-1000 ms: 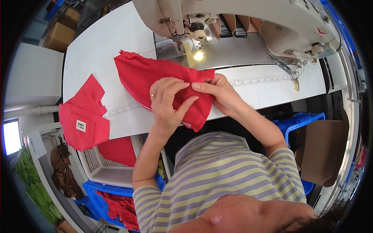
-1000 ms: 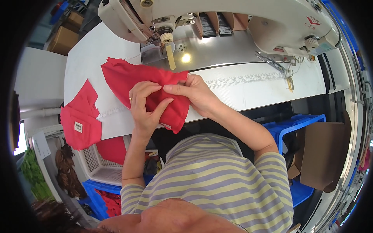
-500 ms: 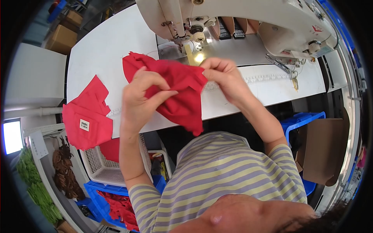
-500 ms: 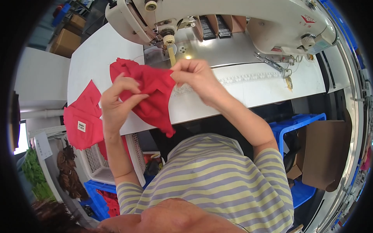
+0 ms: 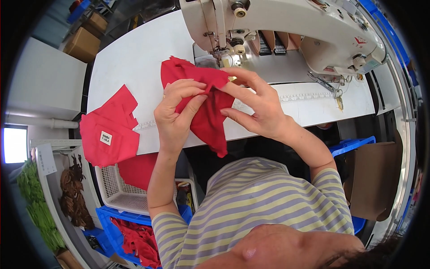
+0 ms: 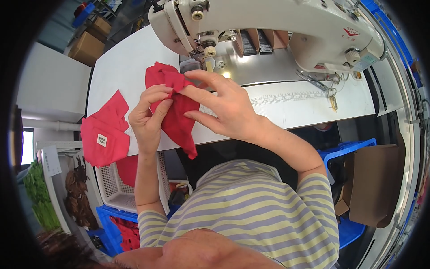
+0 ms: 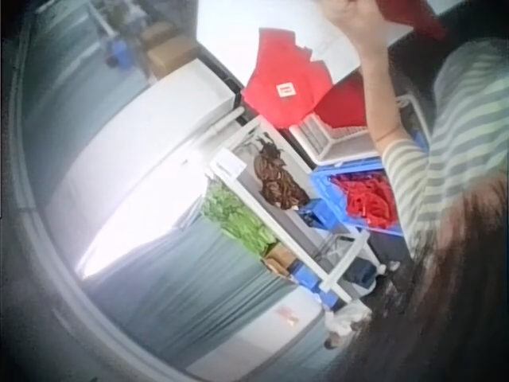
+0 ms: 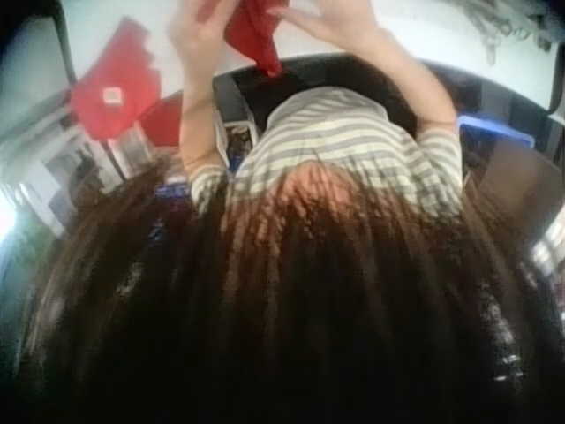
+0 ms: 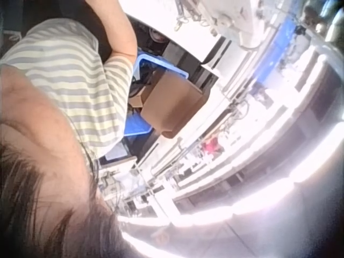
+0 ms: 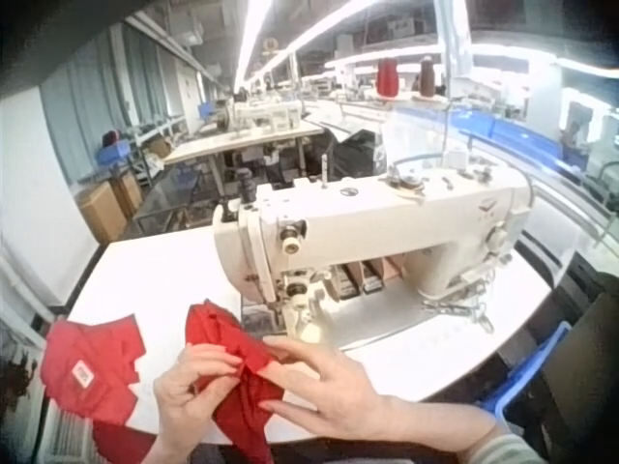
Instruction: Sewing together pieces of red leather using an industrial sewing machine to form parts of a bag.
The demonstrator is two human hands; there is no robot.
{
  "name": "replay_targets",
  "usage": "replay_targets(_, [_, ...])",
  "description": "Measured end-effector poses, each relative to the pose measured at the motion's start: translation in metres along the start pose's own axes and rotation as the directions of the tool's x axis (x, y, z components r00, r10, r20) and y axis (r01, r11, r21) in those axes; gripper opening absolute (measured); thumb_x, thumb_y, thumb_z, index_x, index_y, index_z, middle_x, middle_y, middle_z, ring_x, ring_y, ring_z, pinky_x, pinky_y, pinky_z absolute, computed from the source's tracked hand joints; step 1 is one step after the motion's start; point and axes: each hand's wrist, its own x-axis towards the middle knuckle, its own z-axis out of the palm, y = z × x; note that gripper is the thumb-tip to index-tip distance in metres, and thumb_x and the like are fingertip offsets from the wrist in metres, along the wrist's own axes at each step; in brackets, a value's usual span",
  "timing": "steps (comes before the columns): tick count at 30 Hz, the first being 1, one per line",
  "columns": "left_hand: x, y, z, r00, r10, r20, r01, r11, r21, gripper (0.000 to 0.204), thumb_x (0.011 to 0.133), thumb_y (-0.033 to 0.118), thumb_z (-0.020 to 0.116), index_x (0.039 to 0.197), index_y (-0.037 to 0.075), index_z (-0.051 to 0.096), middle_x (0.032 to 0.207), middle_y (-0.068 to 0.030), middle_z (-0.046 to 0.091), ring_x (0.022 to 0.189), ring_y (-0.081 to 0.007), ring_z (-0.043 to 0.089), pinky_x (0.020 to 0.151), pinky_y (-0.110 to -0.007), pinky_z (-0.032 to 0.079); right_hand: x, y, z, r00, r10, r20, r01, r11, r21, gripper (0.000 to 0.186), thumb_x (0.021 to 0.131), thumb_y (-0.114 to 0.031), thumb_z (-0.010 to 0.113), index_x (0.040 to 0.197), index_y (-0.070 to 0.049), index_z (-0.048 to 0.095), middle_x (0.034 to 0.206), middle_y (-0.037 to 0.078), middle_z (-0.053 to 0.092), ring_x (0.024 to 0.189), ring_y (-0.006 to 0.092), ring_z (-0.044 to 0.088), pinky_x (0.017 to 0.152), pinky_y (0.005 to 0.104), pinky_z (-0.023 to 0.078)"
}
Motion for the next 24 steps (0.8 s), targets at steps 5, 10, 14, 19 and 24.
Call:
replay_targets(5, [0.0,-0.002,-0.011,1.0,-0.012,0.018,0.009,0.988,0.154,0.008,0.081,0.001,0.066,0.088,0.005,0.066,0.094,-0.0069,0.068,0.096,-0.0189,0.062,0.108,-0.042,0.026,0.006,0.002,-0.01,0.961,0.017,0.277,0.069,0.951,-0.3,0.025,0.073,-0.027,0.075,0.082,-0.005,0.064,0.09,0.009,0.062,0.075,0.0255,0.062,0.064,0.0349,0.05])
replay_targets(10, [0.003,-0.004,-0.017,0.936,0.332,0.119,-0.351,0.836,0.422,0.013,0.077,-0.001,0.07,0.086,0.007,0.065,0.081,-0.0057,0.063,0.082,-0.0215,0.06,0.099,-0.042,0.037,0.005,0.004,-0.001,0.964,-0.062,0.26,0.102,0.984,-0.146,0.029,0.077,-0.028,0.072,0.068,-0.005,0.057,0.072,0.008,0.054,0.069,0.0269,0.059,0.06,0.0386,0.047])
replay_targets(14, [0.004,-0.002,-0.019,0.972,0.101,0.212,-0.156,0.954,0.258,0.011,0.077,0.0,0.071,0.084,0.003,0.063,0.077,-0.0063,0.06,0.075,-0.0202,0.056,0.078,-0.034,0.044,0.004,0.015,-0.009,0.925,-0.084,0.371,0.069,0.996,0.052,0.03,0.078,-0.022,0.074,0.067,-0.003,0.053,0.066,0.01,0.046,0.061,0.029,0.052,0.055,0.0389,0.042])
replay_targets(19, [0.001,0.001,-0.018,0.965,-0.248,0.086,0.255,0.964,-0.076,0.008,0.082,-0.001,0.067,0.081,-0.003,0.059,0.077,-0.0027,0.057,0.075,-0.0101,0.05,0.07,-0.023,0.041,0.0,0.015,-0.006,0.92,-0.042,0.39,0.06,0.998,-0.032,0.027,0.082,-0.024,0.069,0.071,-0.003,0.056,0.066,0.009,0.05,0.064,0.0284,0.056,0.058,0.0399,0.045])
replay_targets(24, [0.003,0.006,-0.026,0.968,-0.252,-0.013,0.252,0.967,0.035,0.006,0.079,-0.003,0.069,0.082,-0.006,0.064,0.069,-0.0016,0.059,0.066,-0.007,0.05,0.063,-0.021,0.04,-0.022,0.012,0.015,0.997,0.072,0.005,-0.072,0.993,0.095,0.019,0.079,-0.01,0.071,0.094,-0.003,0.064,0.078,0.009,0.063,0.07,0.0259,0.061,0.062,0.0356,0.049])
